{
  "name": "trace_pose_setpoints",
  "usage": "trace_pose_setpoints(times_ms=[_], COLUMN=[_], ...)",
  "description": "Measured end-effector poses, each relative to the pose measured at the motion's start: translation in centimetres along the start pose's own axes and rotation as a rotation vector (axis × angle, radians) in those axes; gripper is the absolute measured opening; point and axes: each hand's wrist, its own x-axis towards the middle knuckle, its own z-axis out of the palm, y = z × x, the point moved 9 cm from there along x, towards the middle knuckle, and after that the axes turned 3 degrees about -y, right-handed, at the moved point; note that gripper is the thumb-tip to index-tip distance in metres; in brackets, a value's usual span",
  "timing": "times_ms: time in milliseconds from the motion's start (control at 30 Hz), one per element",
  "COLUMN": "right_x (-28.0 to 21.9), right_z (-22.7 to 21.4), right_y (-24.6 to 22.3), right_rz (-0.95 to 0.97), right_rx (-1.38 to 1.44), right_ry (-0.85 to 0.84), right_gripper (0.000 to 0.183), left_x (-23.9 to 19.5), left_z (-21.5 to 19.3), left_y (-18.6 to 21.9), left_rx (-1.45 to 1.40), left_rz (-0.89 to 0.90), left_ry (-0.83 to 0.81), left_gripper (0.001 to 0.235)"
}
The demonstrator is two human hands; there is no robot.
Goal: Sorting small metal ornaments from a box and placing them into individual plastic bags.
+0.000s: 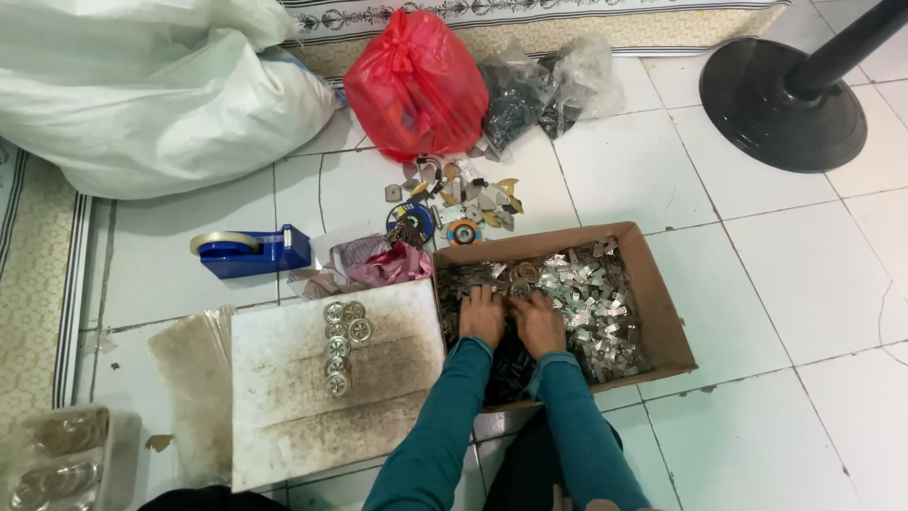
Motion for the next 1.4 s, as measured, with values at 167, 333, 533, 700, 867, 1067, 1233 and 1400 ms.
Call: trace_pose_setpoints(times_ms=[167,333,533,700,867,1067,1233,1400], right_x=[0.7,0.7,0.0,-2.3,-4.2,-4.9,-5.5,-4.9], right_z=[2.7,3.8,3.6,-4.5,-10.1,-8.4,-3.7,-2.5], right_y=[0.9,2.0,3.4,-1.6,-7.7,-18.3,-26.0,-29.1], right_rz=[0.046,0.106,0.030,-0.159,-0.079,-0.008,-0.098,-0.190], right_rx=[-0.087,-0.036,0.132,0.389,0.694,0.891,0.938,0.690], right_ry=[-0.214,-0.264,0.002,0.351,0.425,0.309,0.097,0.136], right_gripper=[0.045,0.048,0.024,0.019,0.030,0.020,0.013,0.017], left_x=[-0.2,-0.9,-1.3,-3.2,-8.5,-17.6,-23.0,-23.4], left_z=[-1.0,-3.1,-3.5,-8.6,-17.0,-21.7,-19.4,-17.1], left_y=[-0.7,-1.5,-1.2,-0.7,-4.5,-13.8,-20.1,-22.7], left_rx=[-0.101,-0.317,-0.448,-0.933,-0.873,-0.683,-0.328,-0.287], left_rz=[-0.039,-0.078,-0.090,0.043,-0.038,-0.217,-0.396,-0.482], left_ry=[-0.055,-0.043,-0.125,0.055,0.346,0.552,0.614,0.538], left_gripper=[0.026,0.026,0.034,0.029,0.011,0.008,0.011,0.012])
